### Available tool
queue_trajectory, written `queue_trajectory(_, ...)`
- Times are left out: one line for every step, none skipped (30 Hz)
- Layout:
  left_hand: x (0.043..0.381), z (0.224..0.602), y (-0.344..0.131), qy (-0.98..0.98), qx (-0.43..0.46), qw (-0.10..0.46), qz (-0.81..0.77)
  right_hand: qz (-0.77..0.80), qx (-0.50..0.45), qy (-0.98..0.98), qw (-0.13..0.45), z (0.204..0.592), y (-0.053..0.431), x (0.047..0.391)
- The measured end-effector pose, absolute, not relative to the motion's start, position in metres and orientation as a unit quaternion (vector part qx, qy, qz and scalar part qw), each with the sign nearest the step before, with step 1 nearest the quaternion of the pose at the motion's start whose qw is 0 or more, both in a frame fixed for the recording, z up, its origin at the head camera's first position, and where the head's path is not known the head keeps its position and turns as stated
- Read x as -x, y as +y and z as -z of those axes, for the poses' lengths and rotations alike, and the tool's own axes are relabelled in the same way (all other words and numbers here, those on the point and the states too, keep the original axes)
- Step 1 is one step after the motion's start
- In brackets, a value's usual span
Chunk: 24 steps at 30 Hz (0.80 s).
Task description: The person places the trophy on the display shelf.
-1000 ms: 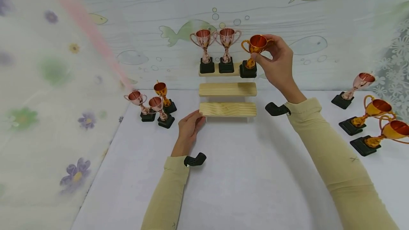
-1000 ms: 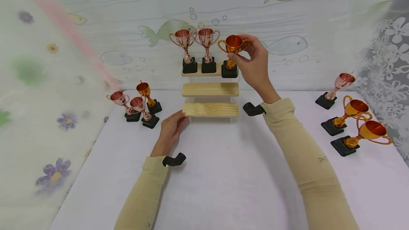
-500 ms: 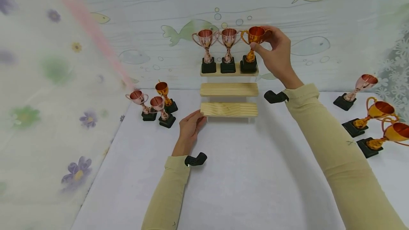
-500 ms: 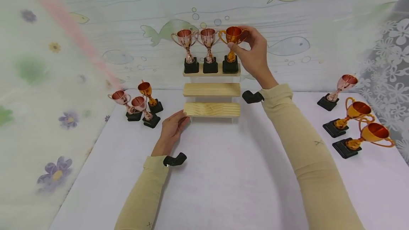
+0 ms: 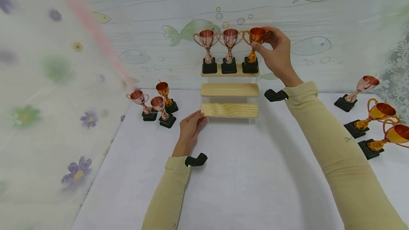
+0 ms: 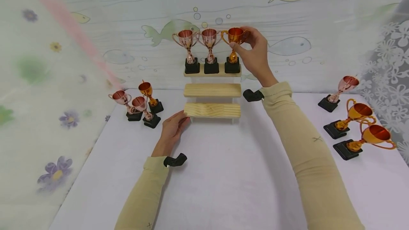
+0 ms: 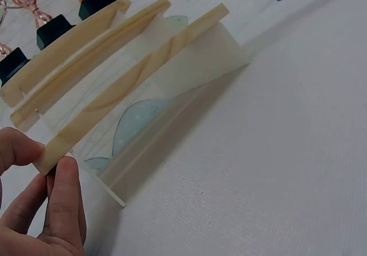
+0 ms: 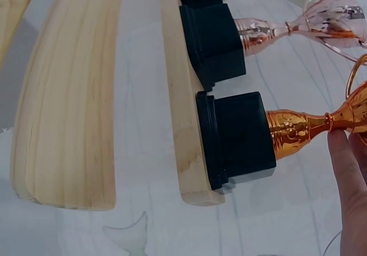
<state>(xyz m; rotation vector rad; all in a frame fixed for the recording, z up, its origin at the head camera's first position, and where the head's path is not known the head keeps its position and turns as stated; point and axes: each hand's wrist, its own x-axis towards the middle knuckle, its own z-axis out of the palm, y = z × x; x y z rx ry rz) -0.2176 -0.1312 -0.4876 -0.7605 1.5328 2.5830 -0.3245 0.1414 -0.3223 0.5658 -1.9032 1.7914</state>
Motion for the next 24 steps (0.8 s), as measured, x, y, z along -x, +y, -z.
queue_trajectory(0.217, 0.488, -0.131, 0.493, 0.246, 0.022, -0.834, -0.651, -0.205, -0.693, 0.232, 0.322, 0.142, 0.323)
queue_trajectory(0.217, 0.488, -0.13, 0.493, 0.247, 0.022, -0.834, -0.653, -0.203, -0.693, 0.23, 0.322, 0.142, 0.322)
queue_trajectory(0.217, 0.488, -0.129, 0.492, 0.248, 0.022, -0.835, -0.653, -0.201, -0.693, 0.23, 0.322, 0.142, 0.321)
queue_trajectory(0.217, 0.488, -0.128, 0.492, 0.248, 0.023, -0.834, -0.654, -0.2, -0.693, 0.229, 0.322, 0.142, 0.321)
queue_trajectory(0.217, 0.489, -0.128, 0.493, 0.248, 0.023, -0.834, -0.652, -0.198, -0.695, 0.23, 0.322, 0.142, 0.32)
queue_trajectory(0.216, 0.489, -0.127, 0.493, 0.248, 0.023, -0.834, -0.651, -0.196, -0.696, 0.231, 0.322, 0.142, 0.32)
queue_trajectory(0.216, 0.489, -0.127, 0.493, 0.248, 0.023, -0.834, -0.65, -0.193, -0.698, 0.231, 0.323, 0.143, 0.321)
queue_trajectory(0.216, 0.489, -0.126, 0.493, 0.248, 0.023, -0.834, -0.649, -0.191, -0.699, 0.231, 0.324, 0.144, 0.322)
queue_trajectory(0.216, 0.489, -0.126, 0.493, 0.248, 0.023, -0.834, -0.647, -0.186, -0.703, 0.23, 0.327, 0.145, 0.323)
queue_trajectory(0.216, 0.489, -0.125, 0.493, 0.248, 0.023, -0.834, -0.645, -0.181, -0.706, 0.228, 0.329, 0.146, 0.325)
queue_trajectory(0.216, 0.489, -0.125, 0.492, 0.248, 0.024, -0.834, -0.644, -0.175, -0.71, 0.226, 0.332, 0.148, 0.327)
queue_trajectory(0.216, 0.489, -0.124, 0.492, 0.248, 0.025, -0.834, -0.644, -0.169, -0.712, 0.224, 0.335, 0.149, 0.329)
queue_trajectory(0.216, 0.489, -0.124, 0.493, 0.249, 0.026, -0.833, -0.645, -0.163, -0.713, 0.22, 0.339, 0.151, 0.331)
queue_trajectory(0.216, 0.49, -0.124, 0.494, 0.249, 0.026, -0.833, -0.645, -0.158, -0.716, 0.215, 0.342, 0.153, 0.333)
queue_trajectory(0.216, 0.49, -0.124, 0.494, 0.25, 0.026, -0.832, -0.646, -0.152, -0.719, 0.209, 0.345, 0.155, 0.334)
queue_trajectory(0.216, 0.49, -0.124, 0.496, 0.251, 0.027, -0.831, -0.645, -0.148, -0.722, 0.201, 0.347, 0.158, 0.335)
queue_trajectory(0.216, 0.491, -0.125, 0.498, 0.252, 0.027, -0.829, -0.641, -0.142, -0.73, 0.192, 0.348, 0.16, 0.334)
queue_trajectory(0.217, 0.491, -0.125, 0.499, 0.253, 0.027, -0.829, -0.634, -0.136, -0.739, 0.183, 0.348, 0.163, 0.333)
queue_trajectory(0.217, 0.491, -0.126, 0.499, 0.254, 0.027, -0.828, -0.626, -0.127, -0.751, 0.169, 0.348, 0.166, 0.33)
queue_trajectory(0.217, 0.492, -0.127, 0.5, 0.256, 0.028, -0.827, -0.616, -0.117, -0.763, 0.155, 0.346, 0.17, 0.327)
queue_trajectory(0.217, 0.492, -0.127, 0.5, 0.258, 0.029, -0.826, -0.606, -0.106, -0.776, 0.14, 0.344, 0.173, 0.323)
queue_trajectory(0.217, 0.492, -0.128, 0.502, 0.259, 0.03, -0.825, -0.597, -0.094, -0.787, 0.122, 0.34, 0.178, 0.319)
queue_trajectory(0.218, 0.492, -0.128, 0.501, 0.26, 0.032, -0.825, -0.587, -0.08, -0.799, 0.106, 0.335, 0.183, 0.313)
queue_trajectory(0.218, 0.492, -0.129, 0.5, 0.261, 0.033, -0.825, -0.577, -0.068, -0.809, 0.091, 0.329, 0.188, 0.307)
